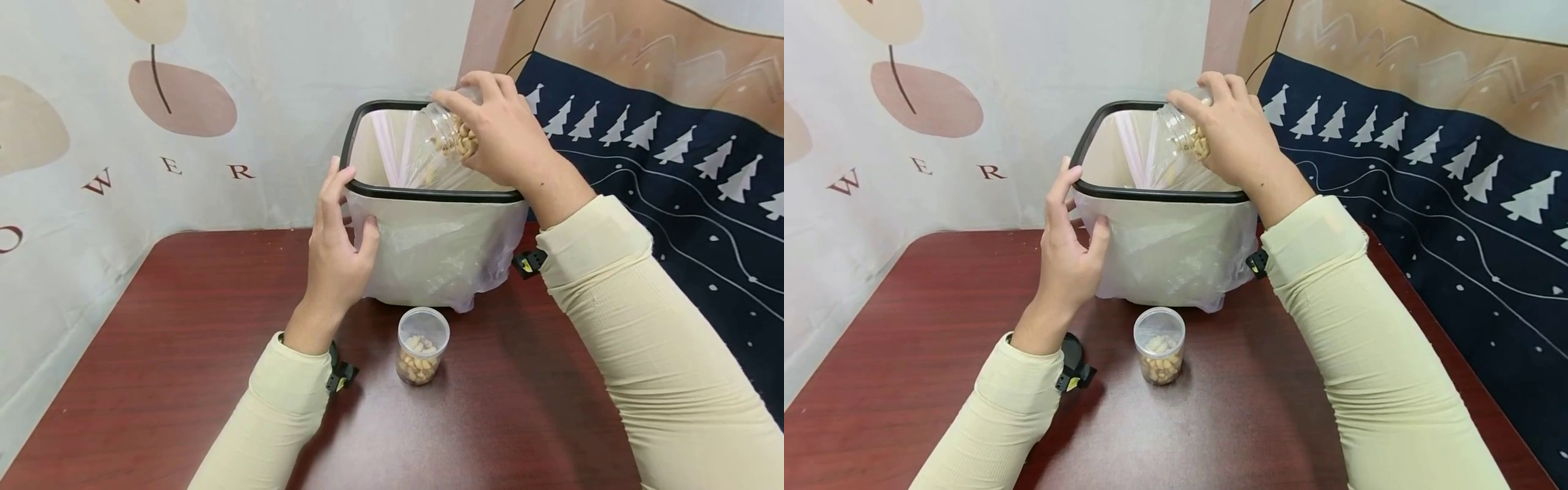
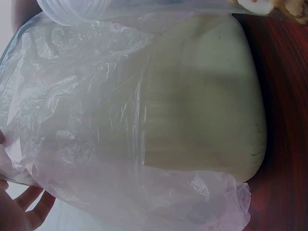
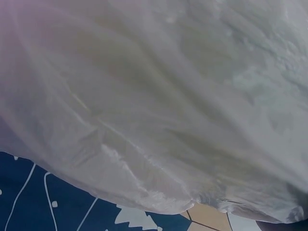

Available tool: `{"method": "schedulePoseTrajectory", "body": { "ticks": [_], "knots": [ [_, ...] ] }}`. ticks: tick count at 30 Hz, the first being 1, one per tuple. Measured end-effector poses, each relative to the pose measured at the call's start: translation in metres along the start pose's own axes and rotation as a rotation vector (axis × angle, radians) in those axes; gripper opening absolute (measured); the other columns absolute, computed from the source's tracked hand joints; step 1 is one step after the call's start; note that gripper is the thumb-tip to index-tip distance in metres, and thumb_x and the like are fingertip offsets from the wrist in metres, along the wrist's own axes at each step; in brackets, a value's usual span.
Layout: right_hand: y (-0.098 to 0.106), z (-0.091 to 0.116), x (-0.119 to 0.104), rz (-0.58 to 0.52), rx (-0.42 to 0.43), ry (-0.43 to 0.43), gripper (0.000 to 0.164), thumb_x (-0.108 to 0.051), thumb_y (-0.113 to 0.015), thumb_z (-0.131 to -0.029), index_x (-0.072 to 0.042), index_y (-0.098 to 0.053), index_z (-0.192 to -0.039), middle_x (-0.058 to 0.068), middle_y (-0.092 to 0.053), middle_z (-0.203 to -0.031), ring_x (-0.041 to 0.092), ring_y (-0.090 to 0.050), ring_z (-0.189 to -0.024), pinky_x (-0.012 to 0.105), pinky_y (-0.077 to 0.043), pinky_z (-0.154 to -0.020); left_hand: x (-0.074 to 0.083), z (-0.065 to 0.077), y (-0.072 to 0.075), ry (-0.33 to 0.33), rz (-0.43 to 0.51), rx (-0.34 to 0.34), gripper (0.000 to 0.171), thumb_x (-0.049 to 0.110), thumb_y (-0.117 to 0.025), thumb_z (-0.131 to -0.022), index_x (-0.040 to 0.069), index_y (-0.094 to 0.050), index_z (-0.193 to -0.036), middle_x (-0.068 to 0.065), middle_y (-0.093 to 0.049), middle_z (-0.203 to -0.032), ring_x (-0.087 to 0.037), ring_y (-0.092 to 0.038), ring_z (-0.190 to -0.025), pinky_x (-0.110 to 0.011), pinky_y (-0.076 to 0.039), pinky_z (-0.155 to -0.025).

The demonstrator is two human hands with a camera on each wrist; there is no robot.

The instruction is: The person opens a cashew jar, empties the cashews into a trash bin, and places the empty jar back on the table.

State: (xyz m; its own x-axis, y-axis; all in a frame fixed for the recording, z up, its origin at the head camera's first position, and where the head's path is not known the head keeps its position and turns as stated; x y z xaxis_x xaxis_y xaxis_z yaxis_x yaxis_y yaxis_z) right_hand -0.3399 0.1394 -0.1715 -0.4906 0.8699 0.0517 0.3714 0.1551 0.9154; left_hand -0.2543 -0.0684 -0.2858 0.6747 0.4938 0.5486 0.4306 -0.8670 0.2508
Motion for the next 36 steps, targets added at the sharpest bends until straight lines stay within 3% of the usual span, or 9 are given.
{"method": "schedulePoseTrajectory", "body": {
  "ticks": [36],
  "knots": [
    [0.0014, 0.0004, -0.0022, 0.115, 0.059, 0.064, 0.081, 0.001, -0.074, -0.082, -0.026, -0.041, -0.15, 0.02, -0.031, -0.154, 0.042, -0.025, -0.145, 0.062, -0.033, -0.112, -0.0038, -0.0022, -0.0024, -0.013, 0.002, 0.004, 0.06, 0.011, -0.053, -0.091, 0.016, -0.037, -0.149, 0.001, -0.028, -0.164, -0.019, -0.057, -0.117, -0.035, -0.053, -0.085]
  ]
}}
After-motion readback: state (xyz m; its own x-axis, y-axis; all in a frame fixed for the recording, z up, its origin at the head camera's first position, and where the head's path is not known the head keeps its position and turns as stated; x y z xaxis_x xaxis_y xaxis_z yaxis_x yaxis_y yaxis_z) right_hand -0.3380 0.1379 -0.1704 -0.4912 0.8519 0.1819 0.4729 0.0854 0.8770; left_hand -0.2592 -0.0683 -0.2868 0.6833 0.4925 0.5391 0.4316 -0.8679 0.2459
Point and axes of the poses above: each hand's wrist, its own z-axis away from the middle knuckle, its own y-axis out of the back of the hand, x = y × z, the point moved 5 cm from there along -z, towards the middle knuckle
